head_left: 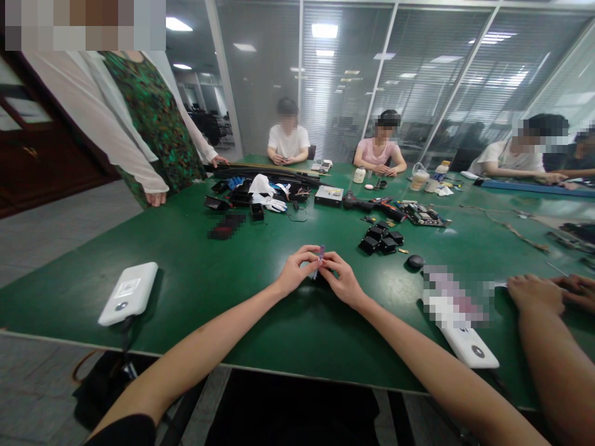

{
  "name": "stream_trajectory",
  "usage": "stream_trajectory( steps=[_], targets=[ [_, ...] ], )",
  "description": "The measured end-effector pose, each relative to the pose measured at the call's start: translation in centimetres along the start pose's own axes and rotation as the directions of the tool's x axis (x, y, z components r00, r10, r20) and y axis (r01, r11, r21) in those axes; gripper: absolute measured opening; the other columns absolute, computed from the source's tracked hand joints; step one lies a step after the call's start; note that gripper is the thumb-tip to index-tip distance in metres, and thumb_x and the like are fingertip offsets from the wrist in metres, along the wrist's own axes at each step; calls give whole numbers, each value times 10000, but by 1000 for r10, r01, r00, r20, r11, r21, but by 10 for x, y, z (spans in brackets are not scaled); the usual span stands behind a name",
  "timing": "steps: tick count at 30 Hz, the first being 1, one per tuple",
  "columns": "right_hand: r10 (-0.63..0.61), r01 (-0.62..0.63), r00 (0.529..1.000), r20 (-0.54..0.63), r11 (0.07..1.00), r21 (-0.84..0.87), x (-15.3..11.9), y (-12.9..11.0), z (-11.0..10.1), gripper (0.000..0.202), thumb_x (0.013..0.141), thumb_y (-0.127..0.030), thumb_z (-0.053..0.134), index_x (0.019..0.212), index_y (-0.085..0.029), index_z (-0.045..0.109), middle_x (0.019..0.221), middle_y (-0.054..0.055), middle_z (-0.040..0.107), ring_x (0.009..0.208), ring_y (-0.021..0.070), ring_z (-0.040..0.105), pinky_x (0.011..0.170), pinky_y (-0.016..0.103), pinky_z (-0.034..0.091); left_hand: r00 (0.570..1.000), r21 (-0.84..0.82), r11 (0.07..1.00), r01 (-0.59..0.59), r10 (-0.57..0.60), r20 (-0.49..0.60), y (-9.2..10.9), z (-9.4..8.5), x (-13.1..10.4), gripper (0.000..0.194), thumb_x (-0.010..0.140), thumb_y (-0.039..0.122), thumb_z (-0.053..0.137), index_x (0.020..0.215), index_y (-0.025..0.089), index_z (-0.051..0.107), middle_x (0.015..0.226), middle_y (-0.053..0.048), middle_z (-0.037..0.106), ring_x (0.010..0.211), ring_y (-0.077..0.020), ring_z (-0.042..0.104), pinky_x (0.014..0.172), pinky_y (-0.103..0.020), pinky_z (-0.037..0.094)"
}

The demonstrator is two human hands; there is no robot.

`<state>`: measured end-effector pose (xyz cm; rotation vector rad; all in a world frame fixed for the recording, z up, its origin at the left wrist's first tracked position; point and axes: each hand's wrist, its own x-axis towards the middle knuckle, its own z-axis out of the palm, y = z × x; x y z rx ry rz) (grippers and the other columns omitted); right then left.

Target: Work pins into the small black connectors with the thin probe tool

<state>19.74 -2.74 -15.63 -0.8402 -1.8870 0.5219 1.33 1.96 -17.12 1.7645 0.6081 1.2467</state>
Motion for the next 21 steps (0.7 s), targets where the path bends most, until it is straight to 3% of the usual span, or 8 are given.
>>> stream_trajectory(
  steps=[7, 12, 15, 21],
  targets=[
    [19, -20, 999, -27, 1000, -23, -2, 5, 1, 99, 950, -313, 677, 943, -219, 707, 1129, 83, 635, 1082, 239, 624, 963, 389, 508, 998, -58, 998, 20, -23, -59, -4, 4, 0, 302, 786, 395, 819, 709, 159, 647, 1156, -104, 651, 1182, -252, 616, 1076, -416, 459],
    [19, -19, 999, -29, 1000, 1, -2, 7, 2, 109, 977, -294, 635, 945, -226, 713, 1134, 85, 634, 1086, 240, 621, 972, 396, 503, 999, -108, 994, 22, -18, 35, -1, 2, -1, 239, 830, 390, 777, 954, 188, 739, 1309, -121, 611, 1235, -271, 594, 988, -394, 525],
    [7, -7, 1000, -8, 1000, 11, -2, 5, 2, 130, 991, -273, 610, 1048, -242, 723, 1155, 85, 633, 1110, 239, 616, 990, 394, 499, 996, -105, 994, -1, 10, 86, 2, 0, -1, 233, 895, 383, 705, 1039, 209, 763, 1347, -118, 611, 1302, -277, 556, 1059, -418, 484],
    [-13, 13, 1000, 22, 1000, 1, -2, 2, 3, 170, 1001, -244, 575, 1101, -237, 712, 1171, 92, 628, 1136, 240, 610, 1003, 396, 494, 1000, -41, 999, -9, 9, 10, 1, -1, -1, 193, 850, 372, 761, 824, 183, 733, 1213, -106, 665, 1205, -258, 616, 1120, -441, 421]
  ],
)
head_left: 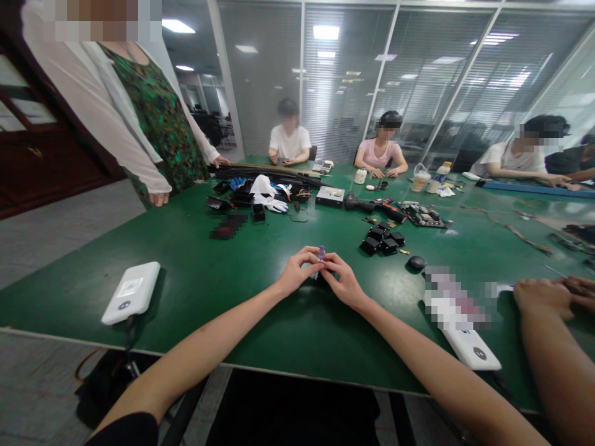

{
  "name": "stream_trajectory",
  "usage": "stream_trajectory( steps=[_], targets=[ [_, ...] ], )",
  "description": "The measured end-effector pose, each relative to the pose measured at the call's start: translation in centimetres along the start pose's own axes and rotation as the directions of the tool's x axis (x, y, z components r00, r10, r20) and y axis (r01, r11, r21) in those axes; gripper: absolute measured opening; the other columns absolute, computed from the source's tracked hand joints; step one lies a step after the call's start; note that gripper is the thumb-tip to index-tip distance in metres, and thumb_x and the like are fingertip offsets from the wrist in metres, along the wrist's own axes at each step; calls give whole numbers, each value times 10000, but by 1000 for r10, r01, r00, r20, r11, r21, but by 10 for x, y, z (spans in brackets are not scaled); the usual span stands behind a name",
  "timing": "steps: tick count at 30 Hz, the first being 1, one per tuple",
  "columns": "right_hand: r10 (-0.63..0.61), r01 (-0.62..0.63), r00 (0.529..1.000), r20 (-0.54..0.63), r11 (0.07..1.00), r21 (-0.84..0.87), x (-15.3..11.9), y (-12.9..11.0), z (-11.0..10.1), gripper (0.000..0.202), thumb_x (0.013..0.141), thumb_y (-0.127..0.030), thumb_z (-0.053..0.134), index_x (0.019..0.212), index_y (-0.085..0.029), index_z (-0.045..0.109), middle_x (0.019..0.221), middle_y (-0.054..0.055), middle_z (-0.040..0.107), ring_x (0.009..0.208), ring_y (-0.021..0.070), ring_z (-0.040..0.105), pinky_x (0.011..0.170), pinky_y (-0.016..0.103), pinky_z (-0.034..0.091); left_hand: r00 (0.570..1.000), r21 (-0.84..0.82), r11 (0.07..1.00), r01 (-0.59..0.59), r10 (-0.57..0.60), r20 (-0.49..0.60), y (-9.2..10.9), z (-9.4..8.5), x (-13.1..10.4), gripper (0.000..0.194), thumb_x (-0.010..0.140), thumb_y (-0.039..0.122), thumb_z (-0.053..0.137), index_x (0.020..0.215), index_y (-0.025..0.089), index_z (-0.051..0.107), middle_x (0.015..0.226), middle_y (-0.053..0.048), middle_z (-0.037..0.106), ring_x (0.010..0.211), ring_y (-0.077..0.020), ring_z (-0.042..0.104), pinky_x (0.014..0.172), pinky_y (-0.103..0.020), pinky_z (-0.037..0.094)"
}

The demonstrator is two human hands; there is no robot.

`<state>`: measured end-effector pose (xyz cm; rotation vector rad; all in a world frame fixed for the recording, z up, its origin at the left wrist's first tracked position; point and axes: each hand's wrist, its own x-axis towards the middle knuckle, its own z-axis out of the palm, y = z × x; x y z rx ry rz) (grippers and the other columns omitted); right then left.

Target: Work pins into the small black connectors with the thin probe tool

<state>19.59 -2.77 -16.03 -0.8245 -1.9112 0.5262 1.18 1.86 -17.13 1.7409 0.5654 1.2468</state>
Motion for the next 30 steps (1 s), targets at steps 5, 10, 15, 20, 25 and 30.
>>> stream_trajectory(
  steps=[5, 10, 15, 20, 25, 30],
  targets=[
    [16, -17, 999, -44, 999, -31, 0, 1, 1, 71, 951, -278, 659, 981, -222, 690, 1107, 84, 643, 1076, 241, 624, 946, 391, 515, 999, -30, 999, 12, -14, -48, -3, 4, 0, 328, 772, 369, 831, 702, 162, 587, 1159, -109, 661, 1142, -245, 633, 1060, -433, 462],
    [25, -26, 998, -55, 999, -30, 0, 3, 1, 89, 971, -273, 632, 923, -220, 686, 1111, 85, 640, 1073, 240, 627, 965, 402, 506, 999, -55, 998, 29, -30, -15, -1, 3, 0, 264, 799, 394, 804, 832, 167, 675, 1243, -124, 630, 1216, -266, 600, 1006, -409, 507],
    [19, -20, 999, -26, 1000, -17, 1, 1, 1, 145, 993, -254, 587, 1079, -239, 704, 1142, 87, 636, 1080, 236, 623, 966, 389, 512, 997, 3, 1000, 4, -4, 77, 5, -2, 1, 243, 909, 414, 685, 1008, 210, 773, 1347, -116, 623, 1327, -277, 538, 1156, -455, 399],
    [-5, 5, 1000, -3, 1000, -13, 0, -1, 1, 153, 1001, -228, 548, 1053, -231, 692, 1151, 92, 625, 1103, 234, 614, 983, 391, 505, 1000, 50, 999, -11, 10, 15, 4, 0, 1, 220, 879, 408, 724, 837, 193, 744, 1229, -107, 671, 1230, -260, 601, 1136, -445, 403],
    [7, -7, 1000, -13, 999, -42, 0, -1, 1, 75, 956, -245, 624, 1010, -218, 670, 1126, 90, 632, 1074, 236, 619, 942, 384, 514, 999, 16, 1000, -4, 5, -47, 2, 4, 0, 321, 788, 391, 817, 702, 169, 601, 1137, -97, 667, 1125, -233, 634, 1056, -411, 455],
    [26, -28, 999, -41, 999, -42, 1, 2, 0, 106, 967, -264, 627, 886, -212, 670, 1120, 83, 638, 1077, 232, 622, 964, 386, 504, 1000, -20, 999, 26, -26, -5, 0, 4, 0, 273, 816, 413, 785, 831, 170, 662, 1249, -112, 622, 1184, -242, 606, 996, -382, 501]
  ],
)
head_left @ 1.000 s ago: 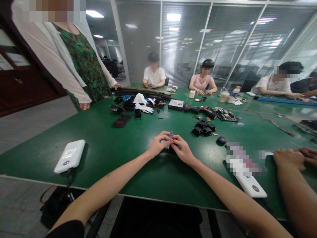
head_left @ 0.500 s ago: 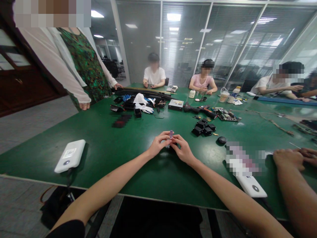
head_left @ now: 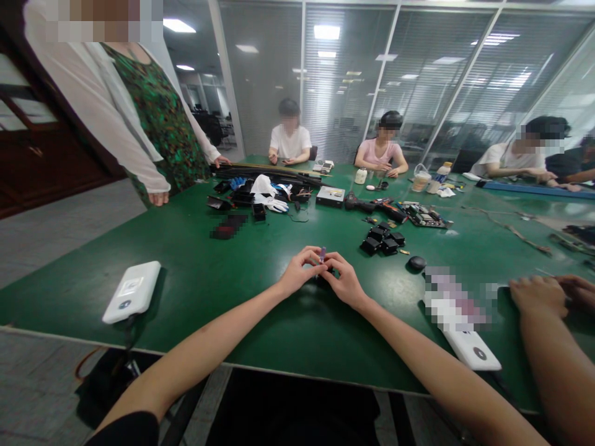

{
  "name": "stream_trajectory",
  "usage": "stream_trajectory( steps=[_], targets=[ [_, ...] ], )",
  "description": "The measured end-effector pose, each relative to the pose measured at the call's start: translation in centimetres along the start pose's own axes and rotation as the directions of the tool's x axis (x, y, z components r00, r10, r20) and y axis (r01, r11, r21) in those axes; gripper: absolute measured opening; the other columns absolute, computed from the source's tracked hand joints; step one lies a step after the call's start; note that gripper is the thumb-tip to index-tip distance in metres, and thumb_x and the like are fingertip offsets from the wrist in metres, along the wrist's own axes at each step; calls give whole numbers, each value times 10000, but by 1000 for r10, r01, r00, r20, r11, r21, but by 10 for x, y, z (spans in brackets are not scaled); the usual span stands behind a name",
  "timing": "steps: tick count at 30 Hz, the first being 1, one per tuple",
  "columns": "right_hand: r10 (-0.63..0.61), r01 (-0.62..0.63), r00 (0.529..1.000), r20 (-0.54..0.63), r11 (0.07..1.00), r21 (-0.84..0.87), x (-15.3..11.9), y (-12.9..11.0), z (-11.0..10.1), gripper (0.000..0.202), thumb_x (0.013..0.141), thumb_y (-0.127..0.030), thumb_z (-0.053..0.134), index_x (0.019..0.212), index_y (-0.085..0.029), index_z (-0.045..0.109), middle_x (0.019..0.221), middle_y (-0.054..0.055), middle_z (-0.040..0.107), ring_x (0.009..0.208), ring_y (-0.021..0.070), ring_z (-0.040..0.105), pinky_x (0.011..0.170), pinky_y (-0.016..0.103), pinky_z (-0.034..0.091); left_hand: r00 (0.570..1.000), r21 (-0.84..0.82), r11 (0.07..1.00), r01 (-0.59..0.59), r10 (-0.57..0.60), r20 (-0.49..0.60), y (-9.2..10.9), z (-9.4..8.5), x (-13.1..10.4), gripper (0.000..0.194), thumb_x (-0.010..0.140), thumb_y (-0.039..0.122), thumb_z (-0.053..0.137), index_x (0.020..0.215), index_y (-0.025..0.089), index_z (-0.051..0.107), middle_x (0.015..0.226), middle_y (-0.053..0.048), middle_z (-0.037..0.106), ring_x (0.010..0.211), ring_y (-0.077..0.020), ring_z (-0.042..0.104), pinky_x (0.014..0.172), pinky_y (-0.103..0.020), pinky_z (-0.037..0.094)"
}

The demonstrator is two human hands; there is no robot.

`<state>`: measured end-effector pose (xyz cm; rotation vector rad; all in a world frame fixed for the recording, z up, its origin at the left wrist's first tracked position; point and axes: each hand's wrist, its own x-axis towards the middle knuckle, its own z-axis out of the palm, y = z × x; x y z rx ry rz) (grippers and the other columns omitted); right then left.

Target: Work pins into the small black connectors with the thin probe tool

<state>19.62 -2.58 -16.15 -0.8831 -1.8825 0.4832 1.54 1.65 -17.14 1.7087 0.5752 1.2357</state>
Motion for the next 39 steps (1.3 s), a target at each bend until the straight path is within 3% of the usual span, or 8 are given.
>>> stream_trajectory(
  steps=[5, 9, 13, 19, 22, 32, 37, 39],
  targets=[
    [-3, 2, 1000, 21, 1000, 21, 1, -3, 1, 142, 995, -258, 581, 1051, -237, 711, 1154, 88, 640, 1095, 235, 622, 979, 391, 510, 997, 43, 999, -17, 13, 80, 3, -5, 1, 260, 922, 433, 662, 1005, 207, 758, 1341, -111, 609, 1311, -264, 542, 1149, -439, 397],
    [-26, 25, 999, 30, 999, 24, 1, -5, 0, 163, 998, -277, 576, 1077, -242, 715, 1138, 90, 644, 1093, 237, 626, 977, 391, 515, 999, 98, 995, -26, 23, 27, 3, -5, 2, 230, 878, 416, 723, 843, 190, 740, 1252, -106, 652, 1244, -258, 588, 1146, -445, 388],
    [-9, 9, 1000, 1, 1000, 10, 0, -3, 0, 100, 951, -307, 659, 939, -218, 701, 1113, 88, 644, 1071, 238, 630, 959, 388, 518, 999, 64, 998, -12, 15, -45, 0, -1, 0, 290, 799, 405, 806, 720, 170, 654, 1160, -99, 661, 1176, -250, 616, 1093, -429, 431],
    [14, -14, 1000, -22, 1000, 26, 1, 2, 1, 115, 973, -292, 628, 953, -228, 721, 1120, 79, 657, 1071, 231, 630, 963, 387, 516, 999, 44, 999, -11, 9, 51, 6, 0, -1, 251, 929, 423, 654, 1007, 204, 750, 1324, -111, 614, 1287, -254, 554, 1124, -435, 417],
    [3, -3, 1000, 2, 999, 32, 0, 1, 1, 149, 989, -281, 600, 1035, -242, 736, 1135, 81, 659, 1092, 234, 627, 974, 389, 516, 999, 122, 992, -37, 32, 43, 9, -2, -1, 236, 937, 416, 643, 969, 219, 770, 1291, -95, 646, 1285, -256, 554, 1166, -449, 363],
    [30, -30, 998, -47, 1000, -4, 0, 0, 0, 106, 926, -325, 696, 935, -219, 705, 1094, 81, 661, 982, 225, 637, 889, 382, 530, 996, 137, 990, -31, 43, -84, 8, 1, -1, 277, 837, 416, 763, 748, 173, 664, 1132, -89, 661, 1152, -236, 619, 1043, -398, 459],
    [28, -27, 999, -35, 999, 25, 1, 0, 1, 128, 958, -311, 654, 878, -223, 701, 1121, 80, 649, 1055, 234, 632, 953, 396, 518, 999, 74, 997, -10, 14, -52, 5, 0, -1, 284, 839, 455, 753, 918, 185, 721, 1260, -111, 624, 1181, -246, 610, 913, -350, 535],
    [24, -23, 1000, -17, 999, 37, 1, -2, 1, 117, 973, -295, 631, 920, -230, 713, 1137, 82, 647, 1081, 237, 629, 970, 397, 515, 1000, 73, 997, -21, 22, -4, 5, -1, -1, 282, 878, 451, 713, 1012, 205, 749, 1308, -117, 619, 1244, -260, 579, 963, -371, 523]
  ],
)
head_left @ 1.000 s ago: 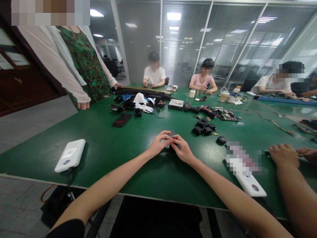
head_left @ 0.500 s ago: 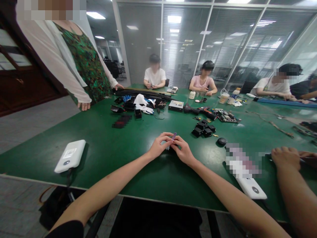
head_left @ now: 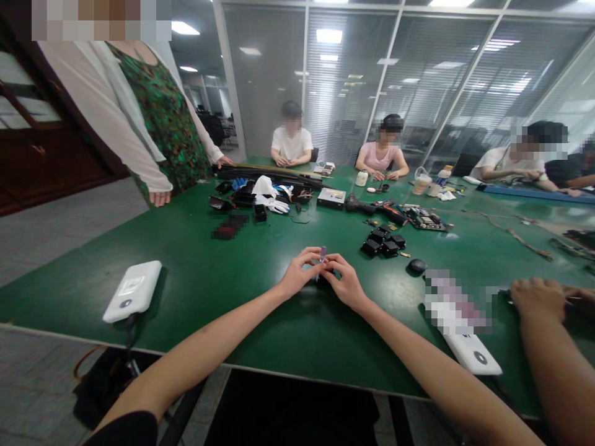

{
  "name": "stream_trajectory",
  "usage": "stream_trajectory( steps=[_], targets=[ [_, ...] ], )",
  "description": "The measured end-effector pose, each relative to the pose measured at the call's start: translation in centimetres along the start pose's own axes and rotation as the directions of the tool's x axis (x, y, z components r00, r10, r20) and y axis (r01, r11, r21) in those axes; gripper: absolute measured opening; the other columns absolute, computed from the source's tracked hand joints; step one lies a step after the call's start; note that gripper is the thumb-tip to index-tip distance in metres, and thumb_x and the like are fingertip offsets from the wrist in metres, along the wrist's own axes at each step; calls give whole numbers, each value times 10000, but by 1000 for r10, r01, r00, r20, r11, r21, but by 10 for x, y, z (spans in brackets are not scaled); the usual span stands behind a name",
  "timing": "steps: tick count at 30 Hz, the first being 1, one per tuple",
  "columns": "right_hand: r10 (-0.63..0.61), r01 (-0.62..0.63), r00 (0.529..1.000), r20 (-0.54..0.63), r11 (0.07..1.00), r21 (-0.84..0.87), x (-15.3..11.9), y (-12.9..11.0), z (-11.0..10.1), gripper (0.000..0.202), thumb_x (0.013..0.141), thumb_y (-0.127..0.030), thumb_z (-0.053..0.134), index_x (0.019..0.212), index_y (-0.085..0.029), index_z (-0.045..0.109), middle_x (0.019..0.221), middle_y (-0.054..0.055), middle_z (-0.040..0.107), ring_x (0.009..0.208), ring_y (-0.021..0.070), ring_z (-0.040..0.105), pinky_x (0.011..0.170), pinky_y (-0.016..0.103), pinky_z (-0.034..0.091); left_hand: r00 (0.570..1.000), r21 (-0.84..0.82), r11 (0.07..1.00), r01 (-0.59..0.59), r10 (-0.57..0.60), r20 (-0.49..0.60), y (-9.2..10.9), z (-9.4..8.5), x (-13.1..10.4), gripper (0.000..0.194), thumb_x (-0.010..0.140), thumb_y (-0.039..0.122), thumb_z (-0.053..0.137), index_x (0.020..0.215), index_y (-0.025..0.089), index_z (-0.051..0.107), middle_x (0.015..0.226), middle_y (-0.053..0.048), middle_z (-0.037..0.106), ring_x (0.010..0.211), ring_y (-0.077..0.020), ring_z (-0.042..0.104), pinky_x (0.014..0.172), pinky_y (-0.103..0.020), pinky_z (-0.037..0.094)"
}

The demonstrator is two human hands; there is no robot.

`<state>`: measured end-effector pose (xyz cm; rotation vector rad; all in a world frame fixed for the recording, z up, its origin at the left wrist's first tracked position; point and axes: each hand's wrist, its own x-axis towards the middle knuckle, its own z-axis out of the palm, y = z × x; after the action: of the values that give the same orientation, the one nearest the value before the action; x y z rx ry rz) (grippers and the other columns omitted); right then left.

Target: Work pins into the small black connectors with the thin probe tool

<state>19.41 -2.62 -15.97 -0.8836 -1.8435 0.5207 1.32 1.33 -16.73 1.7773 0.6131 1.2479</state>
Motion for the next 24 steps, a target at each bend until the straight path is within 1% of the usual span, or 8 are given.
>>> stream_trajectory(
  steps=[3, 5, 8, 14, 17, 19, 21, 24],
  targets=[
    [-15, 14, 1000, 27, 1000, 9, 0, -2, 0, 138, 986, -273, 604, 1047, -246, 725, 1168, 88, 648, 1118, 243, 621, 996, 402, 511, 999, 14, 1000, -17, 16, 39, 2, -1, -1, 266, 931, 432, 652, 1048, 226, 773, 1316, -108, 637, 1297, -268, 549, 1117, -440, 427],
    [-30, 29, 999, 33, 1000, 8, 1, -2, 0, 161, 987, -270, 597, 1081, -252, 727, 1165, 88, 650, 1124, 244, 621, 1003, 402, 513, 999, 30, 999, -14, 13, 31, 2, -1, -1, 260, 943, 430, 637, 1020, 227, 781, 1291, -103, 654, 1292, -267, 555, 1165, -460, 374],
    [-43, 43, 998, 34, 999, -4, 0, -3, 0, 156, 983, -266, 597, 1063, -249, 730, 1168, 87, 648, 1137, 246, 620, 1009, 405, 512, 1000, 39, 999, -2, 2, 0, 0, -1, -1, 240, 914, 432, 675, 911, 211, 769, 1236, -99, 665, 1237, -258, 589, 1141, -442, 397],
    [-28, 29, 999, 26, 999, -29, -1, -3, -1, 78, 942, -287, 661, 972, -228, 703, 1182, 94, 633, 1135, 251, 616, 986, 408, 514, 997, -10, 1000, -5, 4, -76, -3, 1, 0, 300, 816, 405, 788, 720, 172, 626, 1145, -96, 652, 1161, -244, 619, 1073, -427, 452],
    [-19, 19, 1000, 1, 999, -31, 0, 2, -1, 84, 936, -298, 677, 903, -224, 697, 1159, 88, 634, 1112, 248, 619, 988, 412, 510, 999, -38, 999, 2, -4, -54, -3, 2, 0, 288, 803, 415, 798, 784, 170, 649, 1214, -108, 632, 1160, -243, 618, 1006, -397, 500],
    [-17, 17, 1000, -3, 1000, -23, 1, 4, -1, 81, 952, -290, 659, 944, -231, 714, 1173, 89, 631, 1127, 249, 613, 1008, 418, 500, 1000, -42, 999, 7, -7, -9, -3, 2, 0, 263, 834, 429, 764, 895, 182, 703, 1296, -118, 609, 1201, -252, 602, 972, -381, 521],
    [-20, 20, 1000, 9, 1000, -10, 1, 4, 0, 117, 968, -279, 639, 1038, -248, 727, 1195, 88, 628, 1142, 248, 608, 1014, 418, 499, 999, -30, 1000, 2, -1, 36, -2, 0, 0, 252, 884, 430, 708, 989, 203, 739, 1354, -118, 596, 1268, -263, 566, 1018, -400, 501],
    [-35, 34, 999, 36, 999, 13, 1, 2, 1, 190, 990, -270, 605, 1141, -270, 721, 1220, 88, 623, 1162, 243, 603, 1018, 410, 503, 998, 9, 1000, -14, 13, 60, -1, -3, 1, 224, 924, 411, 662, 979, 219, 763, 1373, -105, 608, 1331, -268, 525, 1150, -456, 394]
  ],
)
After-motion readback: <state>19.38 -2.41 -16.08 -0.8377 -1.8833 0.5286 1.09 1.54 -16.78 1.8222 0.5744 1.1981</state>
